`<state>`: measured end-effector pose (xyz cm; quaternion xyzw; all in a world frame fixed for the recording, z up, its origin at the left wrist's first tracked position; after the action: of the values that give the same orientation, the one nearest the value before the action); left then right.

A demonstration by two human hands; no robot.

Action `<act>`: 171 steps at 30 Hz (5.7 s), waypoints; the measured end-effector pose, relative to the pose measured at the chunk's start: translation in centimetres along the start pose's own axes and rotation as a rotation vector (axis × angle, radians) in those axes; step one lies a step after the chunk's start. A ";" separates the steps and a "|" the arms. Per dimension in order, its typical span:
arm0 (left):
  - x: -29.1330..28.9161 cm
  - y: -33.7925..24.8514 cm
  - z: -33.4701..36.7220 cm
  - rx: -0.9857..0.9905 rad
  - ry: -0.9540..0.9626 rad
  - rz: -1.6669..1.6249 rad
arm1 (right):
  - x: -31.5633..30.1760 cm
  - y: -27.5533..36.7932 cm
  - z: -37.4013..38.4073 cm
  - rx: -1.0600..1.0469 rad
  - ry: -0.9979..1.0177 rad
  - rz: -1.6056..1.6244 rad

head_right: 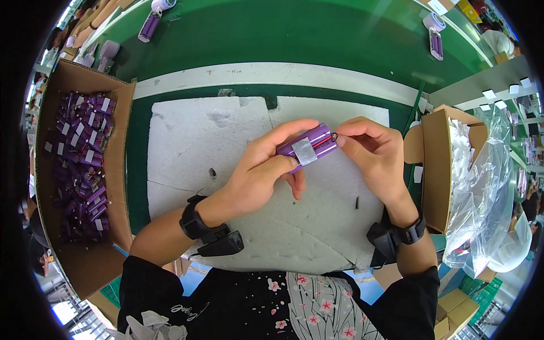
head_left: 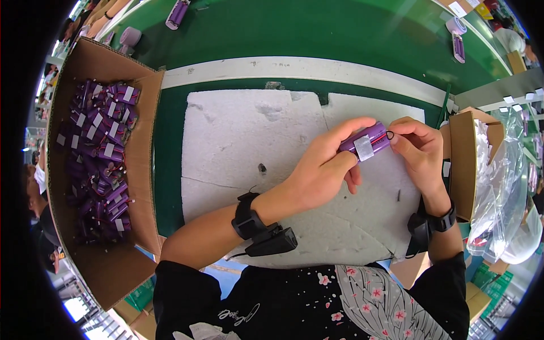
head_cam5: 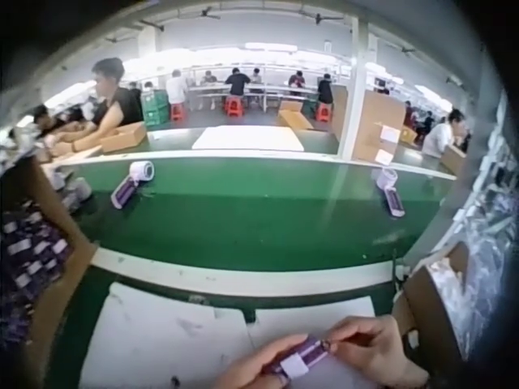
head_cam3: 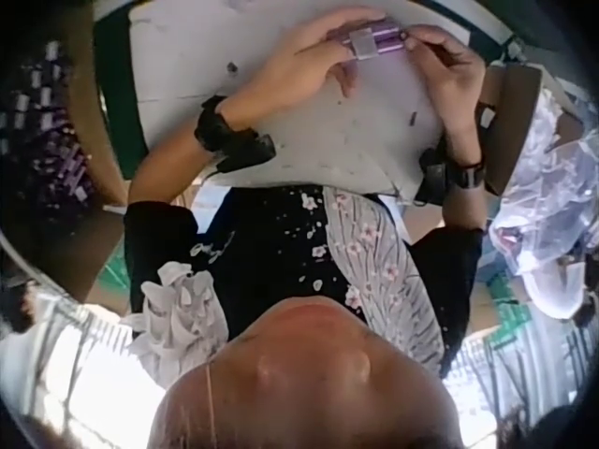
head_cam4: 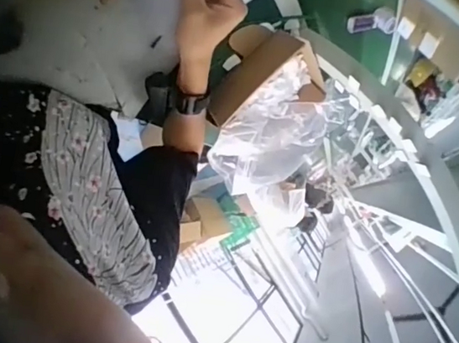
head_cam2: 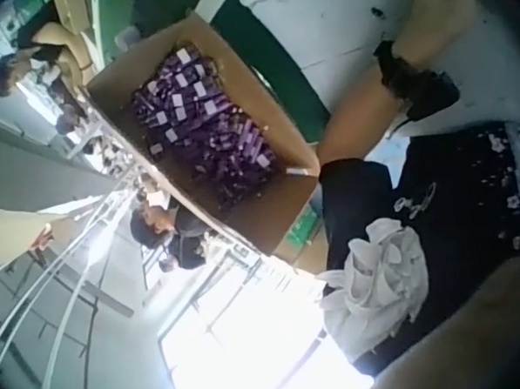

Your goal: The person prepares a battery by peeling off a sticker and applying a foam pad, then plugs it into a circuit board. They then tuck the battery and wires into the handle of a fan housing before reaching for another battery.

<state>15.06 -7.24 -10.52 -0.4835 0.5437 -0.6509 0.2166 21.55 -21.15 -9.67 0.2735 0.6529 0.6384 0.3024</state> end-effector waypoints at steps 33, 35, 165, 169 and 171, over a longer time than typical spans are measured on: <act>0.3 0.1 0.1 0.068 0.042 -0.070 | 1.6 1.0 0.1 -0.032 0.062 0.017; 0.4 0.1 0.2 0.069 0.058 -0.051 | 1.7 1.0 0.0 -0.010 0.073 -0.008; -2.5 -0.5 -2.3 -0.039 -0.178 0.337 | 3.7 -0.5 -0.4 0.233 0.108 -0.026; -2.8 -0.4 -2.5 -0.012 -0.099 0.422 | 4.3 0.5 -0.3 0.226 0.172 -0.184; -2.8 -0.8 -2.9 -0.051 -0.076 0.435 | 4.2 0.5 -0.4 0.198 0.138 -0.244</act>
<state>13.99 -3.30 -10.73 -0.3845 0.6427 -0.5563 0.3600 18.46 -18.24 -9.35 0.1759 0.7602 0.5468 0.3036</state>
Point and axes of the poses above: each hand's wrist, its own z-axis towards the middle knuckle, its own x-axis out of the palm, y = z × x, the point moved 9 cm from there along z, towards the middle knuckle, and after that the axes turned 14 degrees about y, right-handed, at the moved point
